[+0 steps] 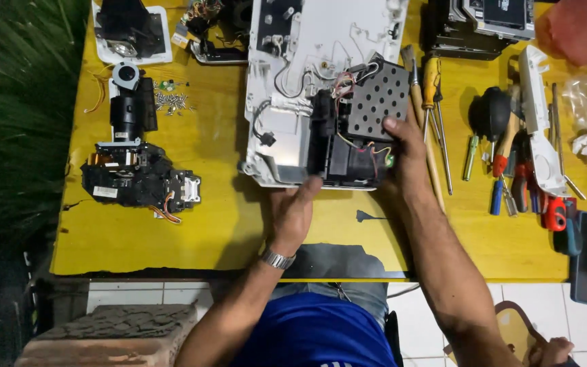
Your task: Removing internal components including a fan and a metal shield from an electronic device using a screwdriver.
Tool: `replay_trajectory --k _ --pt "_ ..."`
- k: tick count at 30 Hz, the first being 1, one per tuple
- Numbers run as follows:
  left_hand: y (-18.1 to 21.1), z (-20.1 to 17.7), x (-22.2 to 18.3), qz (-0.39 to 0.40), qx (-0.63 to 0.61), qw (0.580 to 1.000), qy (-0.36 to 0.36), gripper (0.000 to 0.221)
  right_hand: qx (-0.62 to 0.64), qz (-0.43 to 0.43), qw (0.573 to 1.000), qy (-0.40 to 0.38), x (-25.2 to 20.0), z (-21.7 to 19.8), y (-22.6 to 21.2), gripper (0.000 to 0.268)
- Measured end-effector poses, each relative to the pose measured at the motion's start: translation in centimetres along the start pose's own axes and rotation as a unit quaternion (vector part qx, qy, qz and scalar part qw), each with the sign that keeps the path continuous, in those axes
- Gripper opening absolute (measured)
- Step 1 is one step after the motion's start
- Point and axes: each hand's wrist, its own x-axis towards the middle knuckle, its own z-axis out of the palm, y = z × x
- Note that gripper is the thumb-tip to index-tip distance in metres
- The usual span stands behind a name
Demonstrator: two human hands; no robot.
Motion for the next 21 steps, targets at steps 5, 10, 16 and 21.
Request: replay_trajectory --k 5,10,16,21 --pt "1.5 -3.3 -1.9 -0.051 -0.016 0.994 -0.092 0.112 0.033 0.102 0.994 0.038 1.9 -4.2 -0.2 0.061" --pt "7.3 0.2 -0.1 -0.101 -0.043 0.993 -0.053 0.101 -0.087 0.028 0.993 -0.072 4.0 -9.0 1.3 0.079" --pt "7.5 1.3 -0.4 -0.194 -0.048 0.98 0.024 0.048 -0.154 0.04 0.981 -0.106 6.7 -13.6 4.4 0.079" --pt "3.4 0.1 -0.7 -0.162 -0.087 0.979 0.092 0.048 -0.091 0.122 0.978 -0.141 3.4 -5.9 -0.8 0.099"
